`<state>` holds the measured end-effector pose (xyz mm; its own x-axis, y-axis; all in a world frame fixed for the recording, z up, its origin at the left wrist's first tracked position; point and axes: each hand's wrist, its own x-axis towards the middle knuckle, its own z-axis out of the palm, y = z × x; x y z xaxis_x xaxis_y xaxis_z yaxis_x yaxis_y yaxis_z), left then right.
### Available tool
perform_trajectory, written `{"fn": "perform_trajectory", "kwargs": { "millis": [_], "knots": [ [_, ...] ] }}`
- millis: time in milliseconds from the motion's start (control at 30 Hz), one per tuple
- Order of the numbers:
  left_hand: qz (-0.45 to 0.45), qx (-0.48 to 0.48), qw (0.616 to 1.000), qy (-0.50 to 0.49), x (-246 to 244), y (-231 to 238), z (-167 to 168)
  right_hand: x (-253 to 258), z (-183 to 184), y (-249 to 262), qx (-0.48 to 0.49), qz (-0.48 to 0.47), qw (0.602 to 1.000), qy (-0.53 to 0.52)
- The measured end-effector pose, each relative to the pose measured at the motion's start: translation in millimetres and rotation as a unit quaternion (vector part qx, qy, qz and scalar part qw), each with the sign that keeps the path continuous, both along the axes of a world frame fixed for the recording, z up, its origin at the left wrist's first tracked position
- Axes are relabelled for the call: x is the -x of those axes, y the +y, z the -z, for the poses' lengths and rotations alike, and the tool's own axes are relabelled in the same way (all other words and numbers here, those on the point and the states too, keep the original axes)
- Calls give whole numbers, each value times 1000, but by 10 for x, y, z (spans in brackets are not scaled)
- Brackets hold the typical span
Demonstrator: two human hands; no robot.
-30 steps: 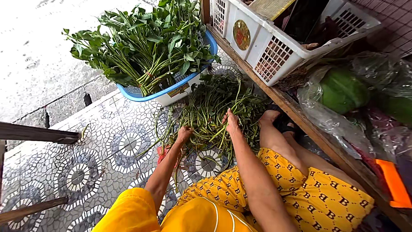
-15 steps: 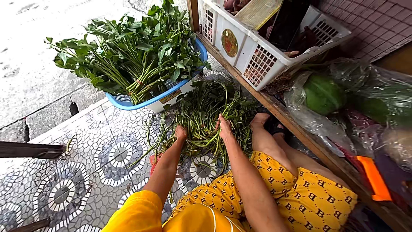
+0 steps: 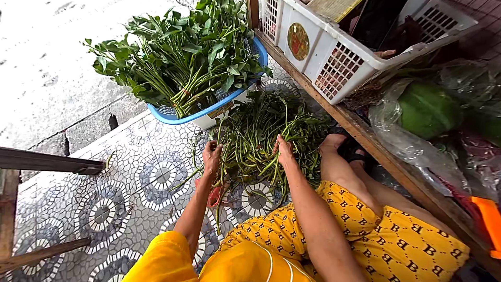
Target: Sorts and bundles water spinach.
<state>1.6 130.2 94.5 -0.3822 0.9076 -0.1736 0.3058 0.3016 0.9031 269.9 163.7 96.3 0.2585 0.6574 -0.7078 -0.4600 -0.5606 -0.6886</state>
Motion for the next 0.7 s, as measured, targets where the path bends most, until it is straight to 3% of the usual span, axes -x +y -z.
{"fn": "perform_trajectory", "kwargs": {
  "millis": [167,300,467,700],
  "knots": [
    [-30,-34,998,-46,309,-145,-42,-24,-22,-1,2,1,1000,1],
    [-9,-65,997,-28,293,-255,-135,-14,-1,3,-4,-4,1000,0],
    [68,-77,995,-15,-281,-306,-299,66,-55,-11,-40,-62,995,63],
    [188,-60,978,73,-993,-217,-96,74,-170,-17,-145,-69,982,104]
  ]
}}
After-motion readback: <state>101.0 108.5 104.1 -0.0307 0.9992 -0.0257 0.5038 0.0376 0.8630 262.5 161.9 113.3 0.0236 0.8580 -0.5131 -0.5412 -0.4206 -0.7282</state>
